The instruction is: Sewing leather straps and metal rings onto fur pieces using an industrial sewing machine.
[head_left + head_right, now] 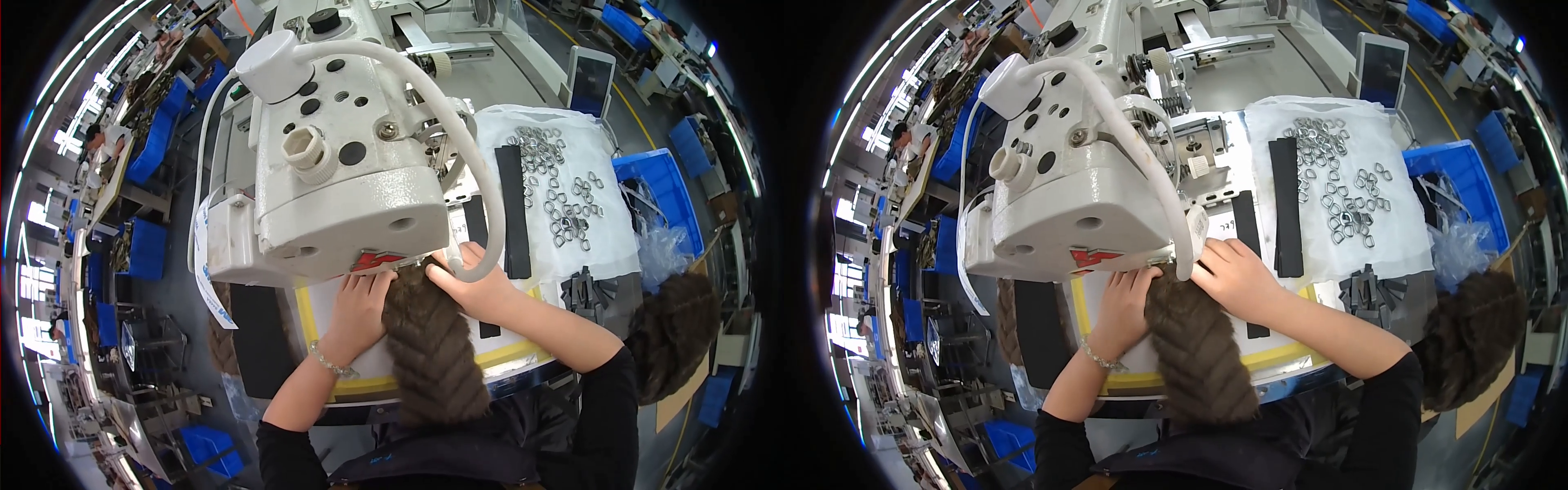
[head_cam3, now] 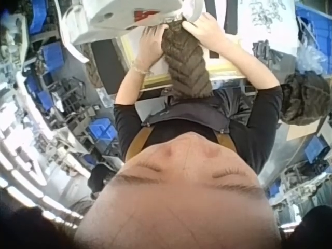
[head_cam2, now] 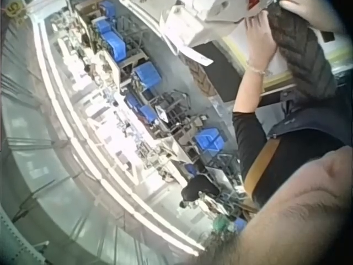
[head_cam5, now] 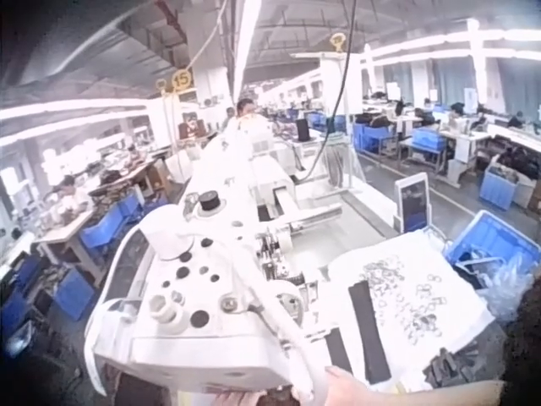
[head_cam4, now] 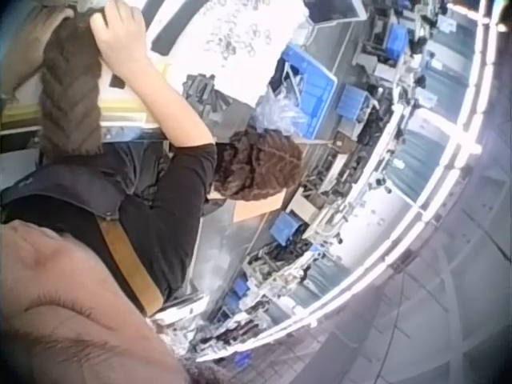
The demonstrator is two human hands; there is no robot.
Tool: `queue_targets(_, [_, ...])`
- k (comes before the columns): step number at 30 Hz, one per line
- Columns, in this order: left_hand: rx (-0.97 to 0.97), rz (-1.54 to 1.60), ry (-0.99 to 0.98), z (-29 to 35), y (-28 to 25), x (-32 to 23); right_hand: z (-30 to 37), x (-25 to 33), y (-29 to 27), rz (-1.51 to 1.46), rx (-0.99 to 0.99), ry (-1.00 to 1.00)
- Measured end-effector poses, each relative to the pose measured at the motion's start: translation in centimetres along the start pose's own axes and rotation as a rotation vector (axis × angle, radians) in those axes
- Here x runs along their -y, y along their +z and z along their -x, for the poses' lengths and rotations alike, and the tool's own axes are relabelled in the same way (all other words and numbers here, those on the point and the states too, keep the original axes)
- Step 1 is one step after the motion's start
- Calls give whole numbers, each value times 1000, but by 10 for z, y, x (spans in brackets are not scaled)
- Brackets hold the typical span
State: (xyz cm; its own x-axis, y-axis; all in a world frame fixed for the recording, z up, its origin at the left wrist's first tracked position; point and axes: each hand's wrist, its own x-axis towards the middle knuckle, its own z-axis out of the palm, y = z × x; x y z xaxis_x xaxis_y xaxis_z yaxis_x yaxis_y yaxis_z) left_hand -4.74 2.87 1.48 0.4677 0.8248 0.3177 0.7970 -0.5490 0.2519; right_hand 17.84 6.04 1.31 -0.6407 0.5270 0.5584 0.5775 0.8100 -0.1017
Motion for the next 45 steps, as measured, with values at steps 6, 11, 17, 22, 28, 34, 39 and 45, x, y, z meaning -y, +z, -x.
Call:
queue_targets(6, [23,-42,89,-1,-1,1,3,1,2,24,48,-24])
queue_targets(11, [3,-170,172,-1,-1,-3,6,3,5,65,33,-81])
queue_targets(17, [15,-206,188,-2,-2,-5,5,5,6,76,-24,-89])
queue_targets(22, [-7,-222,202,-3,-4,-4,4,6,4,90,3,-88])
queue_targets(28, [19,-197,192,-4,-4,-3,2,3,5,103,23,-67])
queue_targets(34, [8,-215,195,-6,-6,-7,2,3,1,111,16,-68])
queue_targets(39, [-20,-245,209,-3,-1,-2,4,3,11,96,17,-81])
queue_targets(45, [79,-188,151,-2,-7,-8,6,1,11,61,23,-83])
